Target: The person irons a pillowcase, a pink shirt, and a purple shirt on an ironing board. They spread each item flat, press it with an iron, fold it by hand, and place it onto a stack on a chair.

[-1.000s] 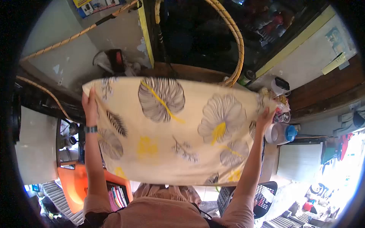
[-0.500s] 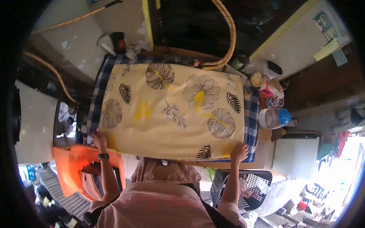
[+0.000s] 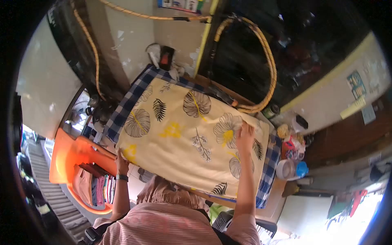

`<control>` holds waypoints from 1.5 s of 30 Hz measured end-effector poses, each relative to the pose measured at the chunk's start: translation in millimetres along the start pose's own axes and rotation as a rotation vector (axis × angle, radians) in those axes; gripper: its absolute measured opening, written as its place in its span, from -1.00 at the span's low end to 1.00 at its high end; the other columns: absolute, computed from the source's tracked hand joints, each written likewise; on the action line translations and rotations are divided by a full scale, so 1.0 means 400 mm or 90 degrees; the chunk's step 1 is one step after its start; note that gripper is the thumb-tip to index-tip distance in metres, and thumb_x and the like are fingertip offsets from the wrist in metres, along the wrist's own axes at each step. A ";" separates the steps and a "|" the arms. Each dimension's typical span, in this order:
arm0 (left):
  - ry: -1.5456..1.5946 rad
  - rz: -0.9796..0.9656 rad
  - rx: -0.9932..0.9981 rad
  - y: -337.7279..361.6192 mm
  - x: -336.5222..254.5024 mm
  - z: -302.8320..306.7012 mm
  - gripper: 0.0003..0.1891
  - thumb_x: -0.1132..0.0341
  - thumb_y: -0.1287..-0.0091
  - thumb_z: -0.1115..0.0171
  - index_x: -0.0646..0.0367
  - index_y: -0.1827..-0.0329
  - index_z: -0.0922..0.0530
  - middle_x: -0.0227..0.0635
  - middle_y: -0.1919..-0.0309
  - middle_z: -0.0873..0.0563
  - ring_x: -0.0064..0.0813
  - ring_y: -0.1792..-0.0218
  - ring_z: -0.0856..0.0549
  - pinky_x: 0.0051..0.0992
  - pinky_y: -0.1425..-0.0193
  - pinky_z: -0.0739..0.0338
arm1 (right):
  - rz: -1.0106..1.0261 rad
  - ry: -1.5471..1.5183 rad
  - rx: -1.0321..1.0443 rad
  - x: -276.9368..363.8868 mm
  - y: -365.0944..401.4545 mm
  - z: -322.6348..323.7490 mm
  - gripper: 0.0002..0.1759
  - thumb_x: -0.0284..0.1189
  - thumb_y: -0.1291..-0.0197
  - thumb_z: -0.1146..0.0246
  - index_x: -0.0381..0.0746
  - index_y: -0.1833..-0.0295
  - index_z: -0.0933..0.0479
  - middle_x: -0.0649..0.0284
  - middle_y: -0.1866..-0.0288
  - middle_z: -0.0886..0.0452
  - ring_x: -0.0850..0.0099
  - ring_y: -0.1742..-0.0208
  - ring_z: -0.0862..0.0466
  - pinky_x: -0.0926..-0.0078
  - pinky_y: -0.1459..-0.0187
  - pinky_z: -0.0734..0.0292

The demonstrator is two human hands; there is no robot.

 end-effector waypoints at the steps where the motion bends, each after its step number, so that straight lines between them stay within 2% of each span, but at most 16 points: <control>1: 0.096 0.053 0.032 0.005 0.010 -0.014 -0.38 -0.22 -0.17 -0.31 -0.01 -0.09 -0.36 -0.31 -0.06 -0.53 -0.43 0.17 -0.65 -0.48 0.21 -0.52 | 0.045 -0.022 0.014 0.020 -0.089 -0.056 -0.49 -0.52 -0.08 -0.24 -0.28 -0.21 -0.40 0.01 -0.05 -0.56 0.02 -0.09 -0.50 0.17 -0.15 -0.40; 5: 0.116 0.112 0.084 0.093 -0.084 -0.049 -0.51 -0.09 -0.33 -0.20 0.04 -0.15 -0.47 -0.46 -0.03 -0.62 -0.58 0.06 -0.63 -0.54 0.06 -0.52 | 0.213 0.020 0.034 0.118 -0.338 -0.197 -0.38 -0.32 -0.05 -0.36 -0.30 -0.22 -0.38 -0.01 -0.09 -0.53 -0.01 -0.11 -0.48 0.17 -0.13 -0.42; 9: 0.122 0.062 0.084 0.127 -0.186 -0.058 -0.67 0.17 -0.43 -0.14 0.09 -0.17 -0.49 -0.48 0.00 -0.65 -0.59 0.08 -0.65 -0.52 0.05 -0.55 | 0.111 -0.047 0.471 0.046 -0.456 -0.393 -0.39 -0.16 0.07 -0.46 -0.33 -0.02 -0.52 -0.05 0.22 -0.61 0.00 0.12 -0.62 0.18 0.11 -0.52; 13: 0.281 0.104 0.212 0.065 -0.123 -0.009 -0.61 0.20 -0.44 -0.13 0.05 -0.28 -0.38 -0.47 -0.10 -0.60 -0.58 -0.06 -0.59 -0.45 -0.16 -0.48 | 0.102 -0.178 0.388 0.024 -0.445 -0.471 -0.59 -0.22 0.00 -0.43 -0.36 0.28 -0.53 0.06 0.53 -0.59 0.13 0.51 -0.62 0.27 0.40 -0.52; 15: 0.447 0.129 0.280 0.014 0.012 0.120 -0.59 0.16 -0.45 -0.10 0.05 -0.30 -0.34 -0.41 -0.13 -0.58 -0.49 -0.09 -0.58 -0.43 -0.26 -0.42 | -0.283 -0.274 0.626 -0.008 -0.421 -0.496 -0.64 -0.27 0.02 -0.43 -0.35 0.32 -0.54 0.11 0.53 -0.61 0.35 0.61 -0.60 0.36 0.51 -0.51; 17: 0.527 0.164 -0.193 0.029 0.069 0.259 -0.61 0.10 -0.46 -0.04 0.06 -0.25 -0.35 -0.34 -0.13 -0.56 -0.42 -0.11 -0.56 -0.40 -0.26 -0.42 | -0.334 -0.259 0.678 -0.026 -0.424 -0.516 -0.65 -0.28 0.02 -0.42 -0.34 0.29 -0.54 0.14 0.55 -0.61 0.42 0.64 -0.58 0.40 0.55 -0.50; 19: 0.533 0.115 -0.380 0.099 0.243 0.449 -0.57 0.00 -0.45 -0.01 0.08 -0.22 -0.36 -0.30 -0.15 -0.53 -0.37 -0.11 -0.54 -0.33 -0.25 -0.43 | -0.385 -0.241 0.714 -0.006 -0.422 -0.523 -0.66 -0.30 0.03 -0.41 -0.34 0.27 -0.55 0.17 0.57 -0.60 0.48 0.67 -0.57 0.45 0.58 -0.49; 21: 0.596 0.230 -0.799 0.253 0.397 0.581 -0.50 -0.10 -0.38 0.05 0.09 -0.16 -0.42 -0.37 -0.05 -0.57 -0.37 -0.10 -0.54 -0.28 -0.15 -0.45 | -0.383 -0.066 0.449 0.048 -0.464 -0.501 -0.67 -0.32 0.01 -0.39 -0.35 0.23 -0.55 0.16 0.60 -0.58 0.44 0.66 -0.57 0.43 0.57 -0.50; 23: 0.582 0.362 -0.949 0.403 0.485 0.635 -0.55 -0.06 -0.36 0.13 0.08 -0.06 -0.46 -0.39 0.04 -0.61 -0.36 0.02 -0.61 -0.28 -0.06 -0.47 | -0.324 0.056 0.290 0.108 -0.487 -0.481 -0.62 -0.30 0.00 -0.38 -0.38 0.18 -0.53 0.18 0.58 -0.59 0.43 0.66 -0.57 0.41 0.59 -0.47; 25: 0.698 0.366 -0.946 0.377 0.505 0.603 -0.56 -0.06 -0.36 0.13 0.07 -0.05 -0.46 -0.39 0.05 -0.62 -0.35 0.04 -0.61 -0.28 -0.05 -0.47 | -0.128 -0.113 0.146 0.185 -0.539 -0.431 -0.54 -0.30 -0.03 -0.37 -0.38 0.03 -0.50 0.15 0.51 -0.62 0.43 0.63 -0.60 0.38 0.55 -0.49; 27: 0.847 0.298 -0.928 0.244 0.497 0.547 -0.56 -0.06 -0.36 0.13 0.07 -0.04 -0.47 -0.39 0.05 -0.62 -0.35 0.06 -0.62 -0.28 -0.04 -0.48 | -0.183 -0.256 0.240 0.426 -0.566 -0.316 -0.48 -0.33 -0.05 -0.37 -0.34 -0.11 -0.46 0.14 0.45 -0.64 0.48 0.59 -0.61 0.40 0.51 -0.50; 29: 1.000 0.222 -0.913 0.069 0.461 0.452 -0.57 -0.05 -0.36 0.14 0.07 -0.03 -0.47 -0.39 0.06 -0.62 -0.35 0.08 -0.62 -0.28 -0.03 -0.48 | -0.153 -0.287 0.440 0.622 -0.560 -0.263 -0.33 -0.38 0.04 -0.36 -0.26 -0.27 -0.41 -0.02 0.22 -0.70 0.23 0.22 -0.74 0.32 0.20 -0.59; 33: 1.178 0.127 -0.936 -0.063 0.380 0.330 -0.58 -0.05 -0.36 0.14 0.06 -0.01 -0.47 -0.39 0.08 -0.63 -0.34 0.12 -0.64 -0.28 -0.01 -0.49 | 0.144 -0.318 0.694 0.942 -0.366 -0.317 -0.14 -0.18 0.15 -0.42 -0.29 -0.30 -0.35 -0.07 0.15 -0.69 0.05 0.11 -0.72 0.20 0.06 -0.59; 37: 1.197 0.070 -1.037 0.026 0.391 0.431 -0.59 -0.04 -0.36 0.14 0.05 0.02 -0.47 -0.39 0.09 -0.64 -0.33 0.15 -0.65 -0.28 0.01 -0.50 | 0.477 -0.226 0.906 1.211 -0.026 -0.358 -0.39 -0.18 0.08 -0.38 -0.32 -0.04 -0.45 -0.10 0.28 -0.68 -0.04 0.22 -0.70 0.12 0.09 -0.60; 39: 1.161 0.043 -1.071 0.084 0.385 0.507 -0.60 -0.04 -0.36 0.15 0.05 0.03 -0.48 -0.39 0.10 -0.64 -0.33 0.17 -0.65 -0.28 0.02 -0.50 | 0.603 -0.221 0.851 1.266 0.048 -0.359 -0.51 -0.13 0.06 -0.36 -0.31 0.15 -0.52 -0.08 0.39 -0.67 -0.02 0.29 -0.70 0.08 0.16 -0.61; 45: 0.676 0.025 -0.719 0.094 0.359 0.722 -0.78 0.13 -0.38 0.12 0.01 0.27 -0.43 -0.37 0.35 -0.67 -0.44 0.44 -0.65 -0.49 0.32 -0.50 | 0.349 -0.220 0.671 1.266 -0.151 -0.475 -0.57 -0.15 0.02 -0.34 -0.37 0.31 -0.62 -0.13 0.34 -0.67 -0.01 0.23 -0.70 0.11 0.17 -0.62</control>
Point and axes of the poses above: each hand's wrist, its own y-axis away from the middle knuckle, its own z-axis out of the back of the hand, x = y × z, the point moved 5 cm from there along -y, towards the middle knuckle
